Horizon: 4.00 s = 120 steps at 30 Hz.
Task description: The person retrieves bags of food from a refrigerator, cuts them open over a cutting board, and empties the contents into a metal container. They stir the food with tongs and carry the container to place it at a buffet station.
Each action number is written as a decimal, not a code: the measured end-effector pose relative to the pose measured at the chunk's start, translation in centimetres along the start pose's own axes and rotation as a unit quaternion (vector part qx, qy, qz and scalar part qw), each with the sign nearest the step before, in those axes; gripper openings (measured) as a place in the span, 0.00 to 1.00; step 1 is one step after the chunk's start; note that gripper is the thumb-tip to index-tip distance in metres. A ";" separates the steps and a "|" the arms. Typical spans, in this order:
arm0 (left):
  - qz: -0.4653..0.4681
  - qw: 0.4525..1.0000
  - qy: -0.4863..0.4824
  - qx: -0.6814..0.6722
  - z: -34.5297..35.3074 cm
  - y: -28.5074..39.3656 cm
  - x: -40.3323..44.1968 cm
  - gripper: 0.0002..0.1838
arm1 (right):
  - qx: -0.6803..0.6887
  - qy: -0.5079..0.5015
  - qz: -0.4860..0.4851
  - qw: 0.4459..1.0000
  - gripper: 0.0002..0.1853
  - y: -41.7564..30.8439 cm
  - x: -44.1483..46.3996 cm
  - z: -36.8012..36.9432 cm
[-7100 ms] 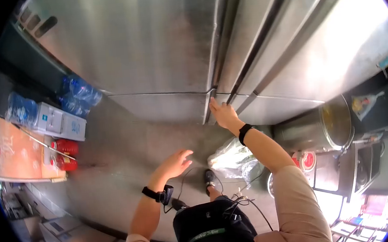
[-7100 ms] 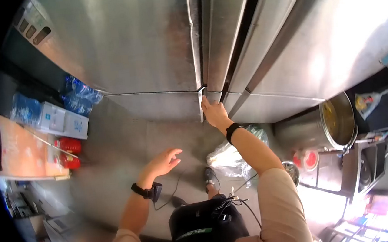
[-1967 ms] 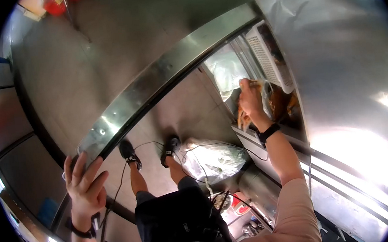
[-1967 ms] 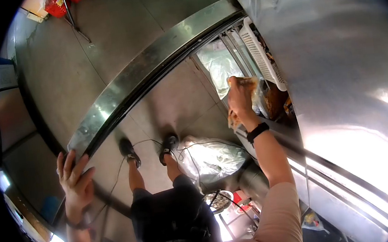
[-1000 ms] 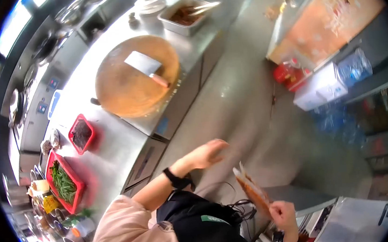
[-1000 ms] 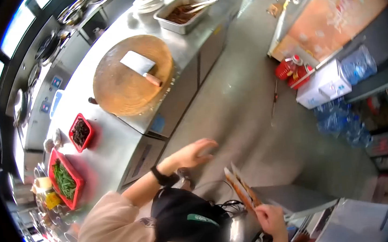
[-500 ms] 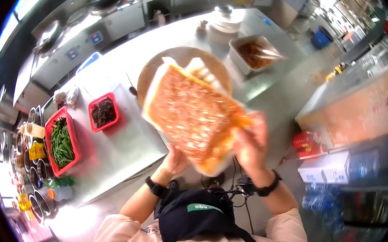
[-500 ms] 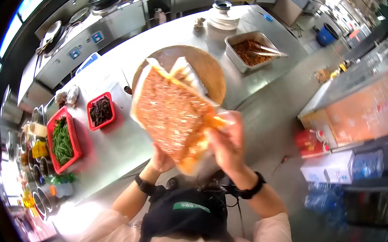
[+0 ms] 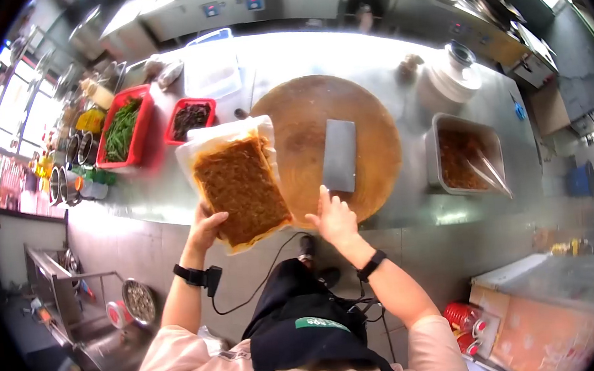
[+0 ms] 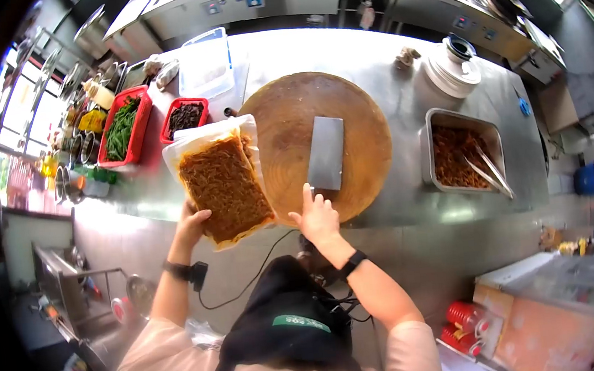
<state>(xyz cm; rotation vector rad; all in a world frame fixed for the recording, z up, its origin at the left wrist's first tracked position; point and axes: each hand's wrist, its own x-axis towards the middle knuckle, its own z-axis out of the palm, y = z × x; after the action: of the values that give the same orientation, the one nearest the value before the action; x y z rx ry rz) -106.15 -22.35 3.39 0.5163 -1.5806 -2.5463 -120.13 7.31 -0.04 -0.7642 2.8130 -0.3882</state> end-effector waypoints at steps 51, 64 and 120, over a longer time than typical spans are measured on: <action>0.124 0.677 -0.050 0.724 28.8 -17.3 17.0 0.68 | 0.128 -0.104 -0.084 0.983 0.34 23.8 2.8 -21.5; 0.123 0.629 0.002 0.768 20.3 -12.4 19.8 0.52 | 0.130 -0.100 -0.053 0.985 0.33 23.6 5.0 -22.1; 0.170 0.634 -0.046 0.753 25.2 -16.8 19.4 0.44 | -0.155 -0.401 -0.034 0.902 0.26 19.5 7.9 -29.9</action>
<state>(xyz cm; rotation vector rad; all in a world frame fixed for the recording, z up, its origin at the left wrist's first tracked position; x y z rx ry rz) -131.25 1.72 -5.75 0.0572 -3.0662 -0.4301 -143.63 25.33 21.43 -0.8351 2.0741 0.3225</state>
